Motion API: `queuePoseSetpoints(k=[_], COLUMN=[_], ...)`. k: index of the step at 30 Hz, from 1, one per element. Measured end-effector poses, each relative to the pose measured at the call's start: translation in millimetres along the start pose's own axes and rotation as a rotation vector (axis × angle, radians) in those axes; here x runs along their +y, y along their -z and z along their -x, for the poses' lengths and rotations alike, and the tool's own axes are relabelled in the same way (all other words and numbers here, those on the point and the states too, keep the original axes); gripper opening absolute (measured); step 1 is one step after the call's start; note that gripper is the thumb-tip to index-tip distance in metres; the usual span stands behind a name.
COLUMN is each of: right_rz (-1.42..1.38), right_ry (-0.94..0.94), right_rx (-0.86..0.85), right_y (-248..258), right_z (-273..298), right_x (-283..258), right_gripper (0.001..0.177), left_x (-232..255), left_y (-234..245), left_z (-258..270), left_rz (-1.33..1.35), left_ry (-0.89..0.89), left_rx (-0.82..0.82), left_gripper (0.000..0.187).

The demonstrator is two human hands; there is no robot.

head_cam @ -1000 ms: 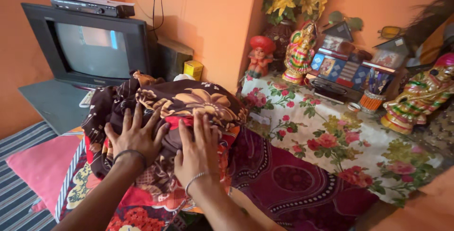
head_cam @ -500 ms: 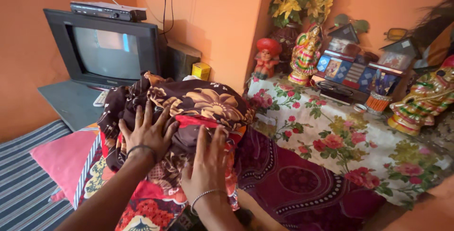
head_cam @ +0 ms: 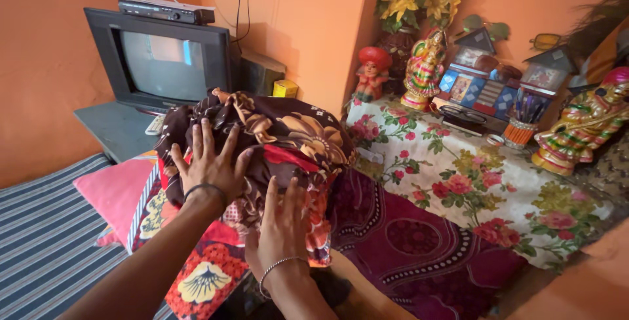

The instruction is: The person folds a floral patterned bedsheet on a bed, smoothing it out and folding it into a compact bundle. They then pick up a colorful pillow, fold it, and place it on a nearby table. Finally, they fold a second floral patterned cloth and place it on the table as well.

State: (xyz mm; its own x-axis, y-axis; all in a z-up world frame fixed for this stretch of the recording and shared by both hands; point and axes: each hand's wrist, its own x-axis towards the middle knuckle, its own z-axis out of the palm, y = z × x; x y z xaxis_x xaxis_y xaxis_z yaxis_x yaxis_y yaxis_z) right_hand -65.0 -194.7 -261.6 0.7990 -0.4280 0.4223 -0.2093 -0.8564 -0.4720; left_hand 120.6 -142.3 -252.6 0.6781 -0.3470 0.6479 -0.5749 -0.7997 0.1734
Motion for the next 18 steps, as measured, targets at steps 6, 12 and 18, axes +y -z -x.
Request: queuePoseSetpoints(k=[6,12,18], right_rz=[-0.003,0.09,0.006], right_ry=[0.064,0.128,0.133], right_rx=[0.035,0.098,0.085], right_y=[10,30,55], right_z=[17,33,56], right_x=[5,9,3], right_gripper=[0.099,0.097,0.097], left_x=[-3,10,19], left_y=[19,43,80], left_z=[20,39,68], left_rz=[0.017,-0.024,-0.023], left_ry=[-0.022,-0.028,-0.054], left_rx=[0.046,0.002,0.0], left_gripper=[0.065,0.065,0.064])
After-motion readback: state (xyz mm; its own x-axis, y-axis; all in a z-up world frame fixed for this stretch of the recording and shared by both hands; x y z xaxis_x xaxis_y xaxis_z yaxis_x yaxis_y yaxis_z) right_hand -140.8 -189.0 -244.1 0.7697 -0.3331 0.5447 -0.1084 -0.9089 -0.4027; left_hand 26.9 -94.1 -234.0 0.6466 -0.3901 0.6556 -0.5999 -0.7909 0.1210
